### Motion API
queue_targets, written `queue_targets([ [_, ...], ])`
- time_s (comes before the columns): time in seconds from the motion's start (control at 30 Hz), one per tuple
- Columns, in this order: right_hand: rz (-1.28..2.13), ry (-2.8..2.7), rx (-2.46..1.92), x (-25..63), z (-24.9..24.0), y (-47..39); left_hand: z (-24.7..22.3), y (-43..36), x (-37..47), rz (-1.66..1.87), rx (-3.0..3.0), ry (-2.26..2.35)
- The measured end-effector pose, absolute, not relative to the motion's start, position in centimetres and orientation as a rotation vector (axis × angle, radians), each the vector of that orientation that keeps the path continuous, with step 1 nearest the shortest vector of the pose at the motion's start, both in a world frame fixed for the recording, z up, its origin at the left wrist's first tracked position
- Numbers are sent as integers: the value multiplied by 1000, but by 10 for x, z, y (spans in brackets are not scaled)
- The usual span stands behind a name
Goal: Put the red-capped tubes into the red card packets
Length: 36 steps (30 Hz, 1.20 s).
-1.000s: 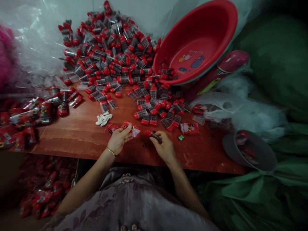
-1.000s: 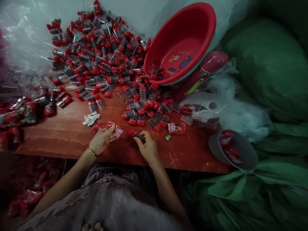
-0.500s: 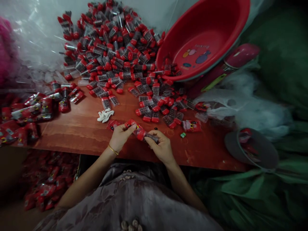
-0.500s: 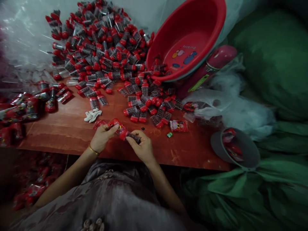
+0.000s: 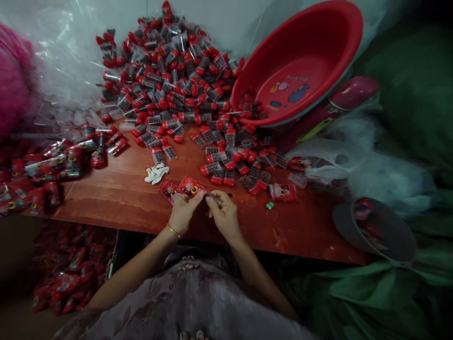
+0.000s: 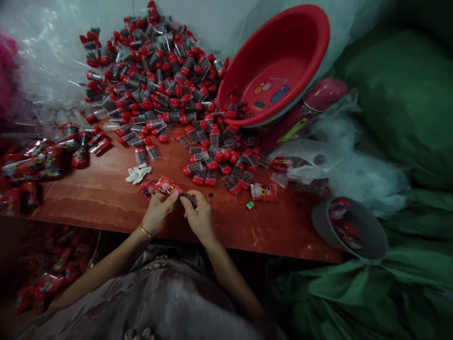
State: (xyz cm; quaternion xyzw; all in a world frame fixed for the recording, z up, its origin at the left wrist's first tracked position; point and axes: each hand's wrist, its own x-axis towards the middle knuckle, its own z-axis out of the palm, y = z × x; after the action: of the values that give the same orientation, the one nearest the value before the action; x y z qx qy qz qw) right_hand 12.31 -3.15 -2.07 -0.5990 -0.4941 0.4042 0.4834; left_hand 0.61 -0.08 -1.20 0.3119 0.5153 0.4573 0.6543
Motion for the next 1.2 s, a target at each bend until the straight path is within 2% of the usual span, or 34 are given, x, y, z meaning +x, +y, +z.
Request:
queue_targets([
  [0.1,1119,-1229,-1373,126,-17,-31,-6,1,5,1092,690,1113],
  [0.33,1035,-1183,-1388,125,-8,-28,-3,0,13,1067,705,888],
  [0.57,1273,-1088,-1201,116,-13,-28,0,10,4,1220,539,956],
  [0.9,1296,-1079,-1216,95,-22,-16,-5,-2,-8,1060,511,921],
  [1.07,981,-1353,-1304,74,-34,3,-4,1,-40,1044,422,877],
  [1.2,390,-1848,-1492,87,-29,34,1,16,-104,1149,210,1063],
])
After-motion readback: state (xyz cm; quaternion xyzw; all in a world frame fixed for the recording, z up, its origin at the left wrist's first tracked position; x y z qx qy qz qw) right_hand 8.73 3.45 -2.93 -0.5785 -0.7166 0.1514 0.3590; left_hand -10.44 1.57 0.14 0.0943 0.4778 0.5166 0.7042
